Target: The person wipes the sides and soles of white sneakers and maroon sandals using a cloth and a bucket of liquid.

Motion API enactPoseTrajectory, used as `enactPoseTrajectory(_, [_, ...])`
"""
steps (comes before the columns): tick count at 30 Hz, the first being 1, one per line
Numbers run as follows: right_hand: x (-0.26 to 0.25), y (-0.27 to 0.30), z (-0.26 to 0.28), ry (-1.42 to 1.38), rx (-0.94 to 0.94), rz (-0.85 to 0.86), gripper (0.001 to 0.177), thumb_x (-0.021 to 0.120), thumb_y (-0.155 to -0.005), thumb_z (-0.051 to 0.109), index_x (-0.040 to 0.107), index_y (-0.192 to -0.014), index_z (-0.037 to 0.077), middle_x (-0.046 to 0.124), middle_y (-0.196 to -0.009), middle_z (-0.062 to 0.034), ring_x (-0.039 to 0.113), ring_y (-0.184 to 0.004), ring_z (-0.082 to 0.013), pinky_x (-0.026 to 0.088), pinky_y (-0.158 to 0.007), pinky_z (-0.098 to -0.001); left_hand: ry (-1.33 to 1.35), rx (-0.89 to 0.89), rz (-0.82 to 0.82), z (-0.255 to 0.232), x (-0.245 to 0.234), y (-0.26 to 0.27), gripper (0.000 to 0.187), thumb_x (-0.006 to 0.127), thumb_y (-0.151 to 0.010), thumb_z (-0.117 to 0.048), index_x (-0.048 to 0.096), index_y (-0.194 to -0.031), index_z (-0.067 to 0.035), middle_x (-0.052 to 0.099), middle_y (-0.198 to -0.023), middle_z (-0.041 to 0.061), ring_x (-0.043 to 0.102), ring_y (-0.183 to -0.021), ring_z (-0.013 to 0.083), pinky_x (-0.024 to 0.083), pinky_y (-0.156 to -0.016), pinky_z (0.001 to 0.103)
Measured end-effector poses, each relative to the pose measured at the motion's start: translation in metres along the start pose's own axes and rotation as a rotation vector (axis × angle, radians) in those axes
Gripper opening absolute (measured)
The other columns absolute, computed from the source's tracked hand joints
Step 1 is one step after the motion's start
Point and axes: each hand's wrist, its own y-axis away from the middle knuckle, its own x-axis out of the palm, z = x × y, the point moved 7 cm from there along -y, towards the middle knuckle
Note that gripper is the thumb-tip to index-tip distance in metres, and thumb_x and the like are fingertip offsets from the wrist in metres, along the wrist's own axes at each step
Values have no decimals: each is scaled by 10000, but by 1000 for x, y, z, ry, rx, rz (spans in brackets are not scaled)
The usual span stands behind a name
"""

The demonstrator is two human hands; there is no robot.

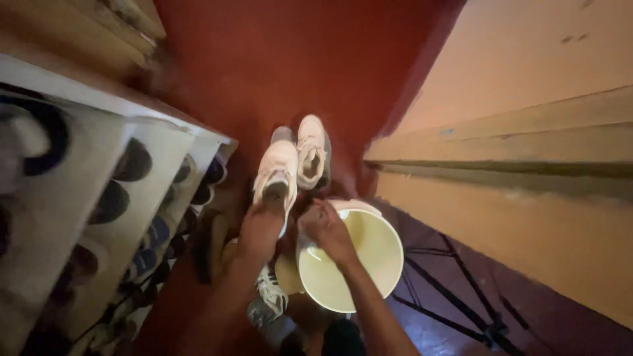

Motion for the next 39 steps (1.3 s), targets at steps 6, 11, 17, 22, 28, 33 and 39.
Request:
enactPoseTrajectory(6, [-2, -31, 24, 372, -451, -140, 554, 707, -791, 56, 607, -1336, 94, 581, -1275, -174, 617, -1100, -304, 546, -912, -394, 18, 14, 44, 21, 55, -61, 125, 694, -698, -73, 702, -814, -120, 711, -810, 113, 717, -779, 261, 578, -712, 368])
enactPoseTrajectory(11, [18, -55, 25, 590, -762, -165, 439, 660, -804, -27, 625, -1233, 56, 565, -1349, -227, 540, -1251, -428, 455, -1048, -475, 60, -42, -57, 25, 99, -102, 117, 679, -806, -58, 689, -919, -89, 715, -883, 145, 715, -862, 299, 581, -794, 395])
enactPoseTrajectory(17, [24, -78, 1, 791, -620, -130, 473, 576, -789, -80, 619, -1241, 54, 571, -1337, -209, 544, -1224, -427, 483, -996, -475, 443, -52, 116, 12, 155, -104, 294, 618, -880, -59, 604, -1170, -14, 686, -1090, 210, 664, -980, 410, 548, -835, 483])
enactPoseTrajectory(22, [24, -77, 4, 772, -649, -157, 475, 585, -795, -84, 663, -1227, 97, 608, -1287, -177, 576, -1202, -394, 488, -998, -452, 620, -192, 188, 13, 156, -47, 238, 581, -920, -83, 628, -1153, -66, 672, -1135, 219, 625, -1073, 458, 522, -907, 523])
enactPoseTrajectory(28, [28, -50, 27, 579, -742, -109, 341, 632, -889, -24, 665, -1211, 84, 622, -1328, -139, 593, -1240, -372, 490, -1048, -424, 1217, -172, 32, 23, 141, 30, 414, 486, -849, -58, 689, -1208, -98, 726, -1137, 169, 709, -1080, 356, 560, -879, 463])
enactPoseTrajectory(33, [43, 11, 35, 430, -770, -126, 356, 675, -894, -18, 668, -1238, 71, 634, -1366, -150, 608, -1243, -360, 480, -1035, -400, 793, -476, 341, 26, 187, 96, 238, 670, -903, -180, 687, -1116, -76, 700, -1060, 213, 656, -1006, 425, 521, -853, 512])
enactPoseTrajectory(39, [51, 63, -22, 148, -557, -166, 360, 606, -864, -64, 651, -1209, 26, 672, -1298, -134, 653, -1250, -266, 505, -1060, -338, 821, -576, 335, 10, 212, 158, 300, 708, -840, -151, 669, -1105, -18, 705, -1036, 231, 673, -998, 420, 538, -853, 490])
